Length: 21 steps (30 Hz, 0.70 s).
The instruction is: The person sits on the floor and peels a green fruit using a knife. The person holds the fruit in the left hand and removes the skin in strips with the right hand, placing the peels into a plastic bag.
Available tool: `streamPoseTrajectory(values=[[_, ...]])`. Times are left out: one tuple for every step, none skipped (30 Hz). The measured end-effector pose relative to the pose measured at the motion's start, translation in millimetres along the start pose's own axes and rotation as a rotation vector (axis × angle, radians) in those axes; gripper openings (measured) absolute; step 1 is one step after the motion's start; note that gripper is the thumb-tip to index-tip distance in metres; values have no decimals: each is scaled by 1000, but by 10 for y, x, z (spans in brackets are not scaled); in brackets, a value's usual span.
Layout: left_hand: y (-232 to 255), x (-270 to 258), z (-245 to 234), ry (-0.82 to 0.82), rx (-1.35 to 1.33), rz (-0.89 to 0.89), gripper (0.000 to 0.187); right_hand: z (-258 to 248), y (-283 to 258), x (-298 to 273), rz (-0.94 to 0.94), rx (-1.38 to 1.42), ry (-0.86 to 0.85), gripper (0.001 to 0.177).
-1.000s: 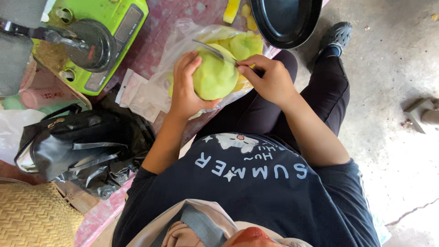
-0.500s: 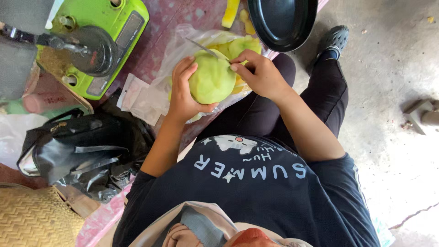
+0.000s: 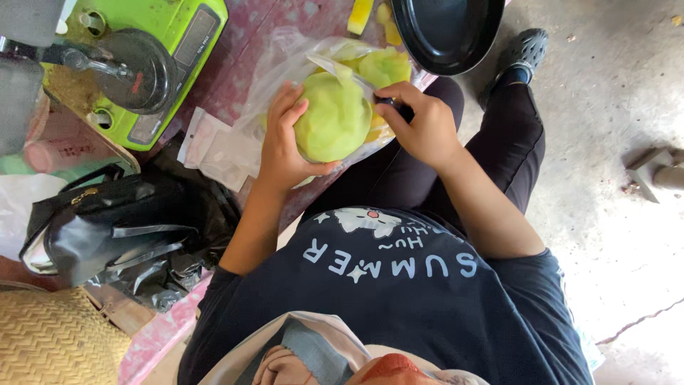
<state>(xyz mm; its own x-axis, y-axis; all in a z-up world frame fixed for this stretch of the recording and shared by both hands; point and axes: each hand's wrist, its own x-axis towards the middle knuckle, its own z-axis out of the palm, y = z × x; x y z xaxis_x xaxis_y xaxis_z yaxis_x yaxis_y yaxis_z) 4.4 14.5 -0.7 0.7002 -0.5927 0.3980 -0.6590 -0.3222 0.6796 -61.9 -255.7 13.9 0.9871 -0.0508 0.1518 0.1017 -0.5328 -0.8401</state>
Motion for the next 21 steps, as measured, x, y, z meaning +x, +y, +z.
streamPoseTrajectory(values=[[46, -22, -36, 1, -2, -29, 107, -15, -109, 5, -94, -38, 44, 24], [80, -42, -43, 3, -6, -58, 110, -23, -210, 3, -187, -77, 84, 24], [90, -48, -20, 25, -72, -95, 102, -21, -293, 4, -226, -107, 91, 26], [97, -74, 11, 47, -137, -136, 95, -6, -367, -9, -263, -134, 95, 28], [96, -110, 52, 69, -202, -176, 88, 22, -430, -30, -301, -160, 99, 31], [73, -139, 108, 107, -259, -210, 75, 74, -482, -44, -314, -196, 113, 34], [46, -168, 185, 146, -316, -244, 63, 133, -526, -65, -327, -231, 127, 36], [19, -203, 257, 184, -372, -276, 51, 187, -559, -83, -341, -265, 143, 39], [-6, -243, 334, 223, -412, -279, 39, 232, -580, -97, -347, -267, 158, 40], [-46, -270, 415, 260, -454, -277, 28, 272, -594, -104, -352, -273, 177, 40], [-94, -298, 471, 296, -496, -275, 18, 302, -604, -111, -356, -278, 197, 40], [-154, -319, 490, 313, -590, -286, 17, 320, -614, -123, -325, -303, 188, 40], [-209, -334, 490, 329, -684, -297, 17, 333, -623, -137, -293, -327, 180, 40], [-237, -356, 480, 343, -779, -313, 17, 343, -628, -162, -257, -350, 168, 41], [-251, -359, 464, 363, -921, -316, 15, 351, -619, -170, -246, -351, 172, 40], [-251, -348, 428, 384, -1061, -318, 13, 363, -603, -166, -236, -352, 175, 39], [-237, -328, 376, 405, -1202, -319, 11, 376, -587, -164, -227, -352, 178, 38], [-212, -307, 300, 407, -1188, -331, 16, 378, -569, -160, -232, -352, 186, 37], [-183, -295, 203, 410, -1175, -343, 25, 378, -553, -156, -237, -351, 193, 37], [-144, -294, 124, 414, -1163, -356, 36, 376, -542, -158, -243, -352, 198, 36], [-115, -305, 24, 387, -1022, -325, 28, 381, -539, -160, -236, -349, 193, 36]])
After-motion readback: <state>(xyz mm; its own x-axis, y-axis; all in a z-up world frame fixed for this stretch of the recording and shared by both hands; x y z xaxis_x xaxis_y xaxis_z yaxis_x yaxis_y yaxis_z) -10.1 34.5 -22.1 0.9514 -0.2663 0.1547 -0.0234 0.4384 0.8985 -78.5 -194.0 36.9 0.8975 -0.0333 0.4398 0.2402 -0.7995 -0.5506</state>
